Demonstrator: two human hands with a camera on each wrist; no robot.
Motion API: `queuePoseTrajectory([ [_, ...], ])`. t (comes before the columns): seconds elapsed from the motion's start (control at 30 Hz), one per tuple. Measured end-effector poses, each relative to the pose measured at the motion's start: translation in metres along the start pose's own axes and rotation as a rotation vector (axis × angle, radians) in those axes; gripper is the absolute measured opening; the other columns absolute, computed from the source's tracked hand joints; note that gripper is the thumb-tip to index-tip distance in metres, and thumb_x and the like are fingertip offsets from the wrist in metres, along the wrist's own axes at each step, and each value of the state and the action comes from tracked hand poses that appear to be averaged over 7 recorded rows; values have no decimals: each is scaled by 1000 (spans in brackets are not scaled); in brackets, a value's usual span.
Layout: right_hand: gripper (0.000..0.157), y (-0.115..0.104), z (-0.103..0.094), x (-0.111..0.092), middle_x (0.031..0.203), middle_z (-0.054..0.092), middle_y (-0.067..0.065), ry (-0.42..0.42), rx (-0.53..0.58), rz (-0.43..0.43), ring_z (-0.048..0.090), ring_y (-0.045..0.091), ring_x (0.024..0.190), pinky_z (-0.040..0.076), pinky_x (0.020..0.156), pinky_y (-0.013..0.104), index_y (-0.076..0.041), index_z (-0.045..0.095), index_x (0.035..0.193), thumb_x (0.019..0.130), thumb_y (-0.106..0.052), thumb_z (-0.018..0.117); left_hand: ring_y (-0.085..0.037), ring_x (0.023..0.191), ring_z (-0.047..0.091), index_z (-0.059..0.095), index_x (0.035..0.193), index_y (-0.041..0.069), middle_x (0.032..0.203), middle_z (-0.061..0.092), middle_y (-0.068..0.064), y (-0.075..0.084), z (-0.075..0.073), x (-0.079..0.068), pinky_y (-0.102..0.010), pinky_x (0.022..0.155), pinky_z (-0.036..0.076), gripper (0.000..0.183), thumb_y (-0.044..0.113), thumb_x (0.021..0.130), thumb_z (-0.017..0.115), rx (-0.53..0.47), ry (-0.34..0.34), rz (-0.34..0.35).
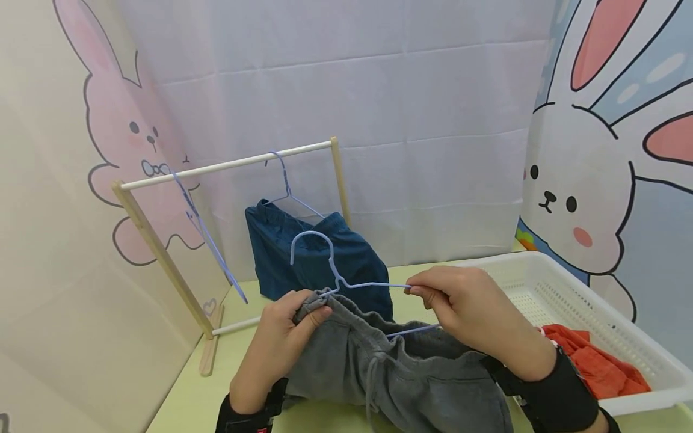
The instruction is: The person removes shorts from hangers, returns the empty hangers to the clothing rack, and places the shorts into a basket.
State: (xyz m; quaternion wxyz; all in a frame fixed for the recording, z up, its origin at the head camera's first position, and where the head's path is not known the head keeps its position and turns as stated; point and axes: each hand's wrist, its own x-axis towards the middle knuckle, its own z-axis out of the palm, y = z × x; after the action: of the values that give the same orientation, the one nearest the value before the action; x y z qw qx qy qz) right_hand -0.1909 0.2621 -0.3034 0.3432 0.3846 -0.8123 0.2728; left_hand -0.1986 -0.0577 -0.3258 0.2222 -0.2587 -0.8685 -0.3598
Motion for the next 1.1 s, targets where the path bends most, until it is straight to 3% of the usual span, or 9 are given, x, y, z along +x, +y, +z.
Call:
queuePoseTrajectory([
  [0.27,48,8,-36,-18,85,69,-15,88,-99,91,50,-4,66,35,52,9,-18,79,104,70,16,83,-6,78,53,70,93,30,82,60,20,-10,1,-6,-26,66,49,9,38,95,74,6,2,-36],
  [0.43,46,8,-51,-34,84,69,-10,108,-153,196,45,-4,61,31,46,12,-15,79,104,72,18,82,-8,75,52,70,94,31,79,57,19,-12,1,-7,-26,64,48,10,39,94,74,-15,-24,-38],
  [0.63,35,15,-61,-47,77,63,-13,179,-181,190,43,-8,61,32,49,10,-13,79,99,80,16,78,-8,76,54,71,97,32,83,58,19,-14,2,-8,-27,65,49,10,41,94,74,-20,-57,-59],
  [0.8,39,21,-69,-55,76,61,-15,239,-150,203,42,-8,62,29,48,14,-8,79,95,77,26,69,-9,77,57,70,101,32,86,60,19,-16,4,-8,-27,68,50,11,41,95,73,-81,-98,-50],
  [1.0,40,23,-71,-62,73,60,-12,261,-137,248,43,-7,64,31,48,16,-3,78,94,77,30,64,-9,74,56,67,103,30,82,57,16,-17,8,-8,-26,66,49,14,43,98,67,-151,-163,-32],
  [1.1,33,25,-71,-67,73,59,-13,261,-137,272,39,-8,58,28,45,17,-2,77,94,83,26,64,-9,78,58,67,107,30,88,59,17,-18,7,-9,-27,70,50,16,43,98,68,-154,-174,-40],
])
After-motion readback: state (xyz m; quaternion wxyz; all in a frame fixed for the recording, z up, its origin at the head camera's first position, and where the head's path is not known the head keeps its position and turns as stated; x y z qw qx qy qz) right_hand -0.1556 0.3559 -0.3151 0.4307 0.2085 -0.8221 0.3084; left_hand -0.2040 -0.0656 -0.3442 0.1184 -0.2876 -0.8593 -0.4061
